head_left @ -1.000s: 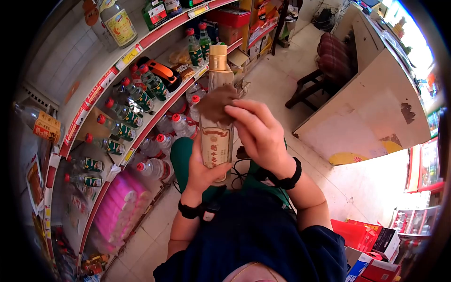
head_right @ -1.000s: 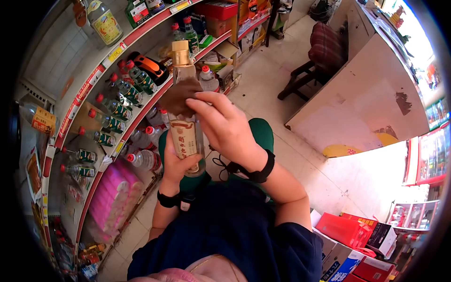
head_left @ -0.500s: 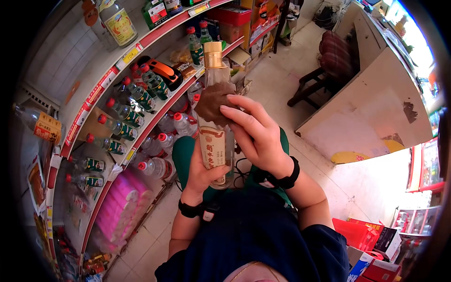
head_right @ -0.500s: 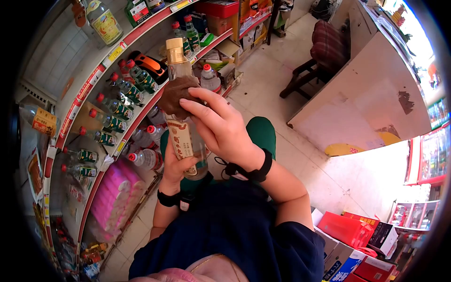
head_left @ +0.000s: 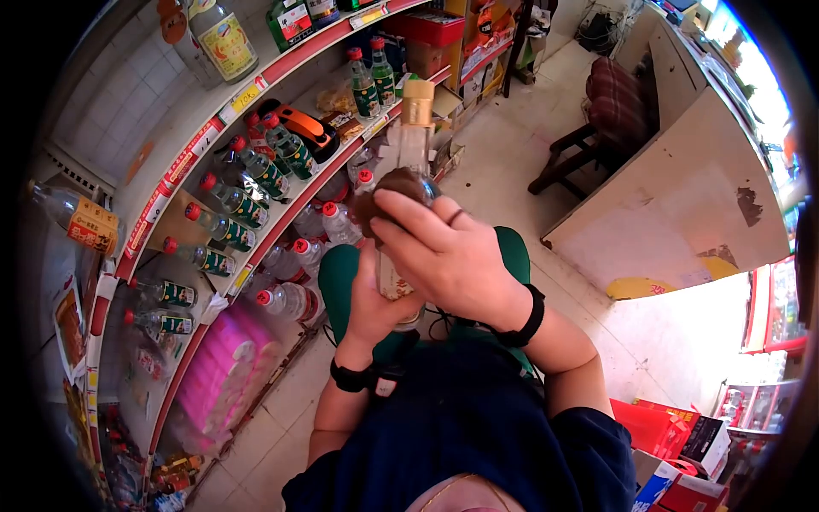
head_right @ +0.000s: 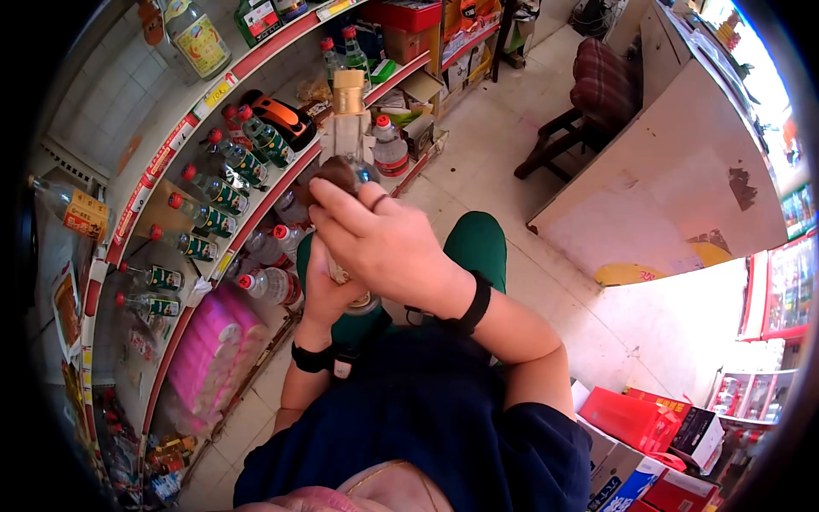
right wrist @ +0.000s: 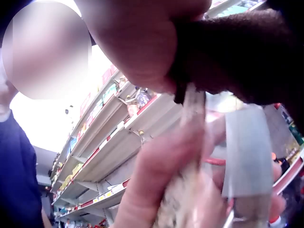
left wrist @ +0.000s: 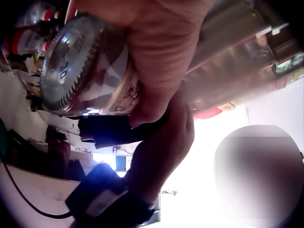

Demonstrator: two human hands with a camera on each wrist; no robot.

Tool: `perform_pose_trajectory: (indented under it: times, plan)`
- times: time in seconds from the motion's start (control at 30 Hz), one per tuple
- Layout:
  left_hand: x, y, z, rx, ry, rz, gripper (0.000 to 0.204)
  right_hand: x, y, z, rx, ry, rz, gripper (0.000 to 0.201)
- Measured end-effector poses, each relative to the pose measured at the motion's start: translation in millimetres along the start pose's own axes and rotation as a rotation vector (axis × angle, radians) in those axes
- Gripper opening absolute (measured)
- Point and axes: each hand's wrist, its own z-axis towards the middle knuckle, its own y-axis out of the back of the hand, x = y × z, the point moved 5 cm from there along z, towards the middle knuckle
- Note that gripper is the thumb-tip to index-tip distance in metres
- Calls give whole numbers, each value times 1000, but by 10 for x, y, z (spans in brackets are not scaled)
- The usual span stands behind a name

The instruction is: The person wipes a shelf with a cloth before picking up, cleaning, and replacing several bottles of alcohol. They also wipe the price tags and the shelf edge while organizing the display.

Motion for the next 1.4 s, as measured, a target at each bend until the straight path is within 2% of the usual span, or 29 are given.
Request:
perform_pose_trajectory:
  times: [0.07,0.17,0.23,0.3,0.33,0.4,0.5,0.53,0.67,0.73,0.83,0.9,1.0,1.03,1.1,1.2,1.27,1.33,1.4]
  plan:
    - [6,-8,8,-40,-40,70,82,37,-86,26,143,67,-42,41]
    - [72,-3,-22,-14,26,-90,82,-43,-30,55,101,31,94,38]
    - [104,-7,-53,-4,99,-322,82,-85,-24,23,65,24,187,36]
    - [110,-2,-55,0,108,-397,81,-175,-39,-69,-90,-62,294,37]
    - [112,-5,-55,14,115,-474,81,-169,-71,-105,-89,-62,299,37]
    - [142,5,-59,12,128,-459,81,-187,-90,-202,-130,-178,375,40]
    - [163,6,-60,-4,180,-705,80,-134,-116,-366,-46,-221,442,45]
    - [184,30,-49,-1,140,-735,79,-102,-151,-430,-8,-240,500,46]
    - [156,67,-22,-1,100,-683,78,-87,-206,-463,22,-234,485,46]
    - [144,0,-27,-20,74,-664,78,-157,-218,-315,-18,-221,486,44]
    - [137,-41,-11,-15,61,-729,77,-195,-227,-229,-25,-207,493,45]
    - [137,71,17,-144,-14,-648,75,-97,-240,-288,23,-185,510,47]
    - [253,250,8,-168,-3,-538,67,109,-277,-534,79,-173,497,51]
    - [278,280,10,-149,37,-540,70,155,-304,-592,99,-182,507,53]
    - [224,240,6,-180,12,-519,71,107,-333,-598,77,-226,528,54]
    - [184,153,-22,-174,6,-459,75,-13,-330,-468,13,-310,593,56]
    - [207,80,-39,-173,74,-441,77,-120,-277,-364,-77,-343,736,55]
    - [237,44,-86,-82,112,-563,82,-214,-271,-296,-48,-358,827,54]
    - [266,52,-99,-104,101,-657,91,-264,-368,-268,17,-336,900,54]
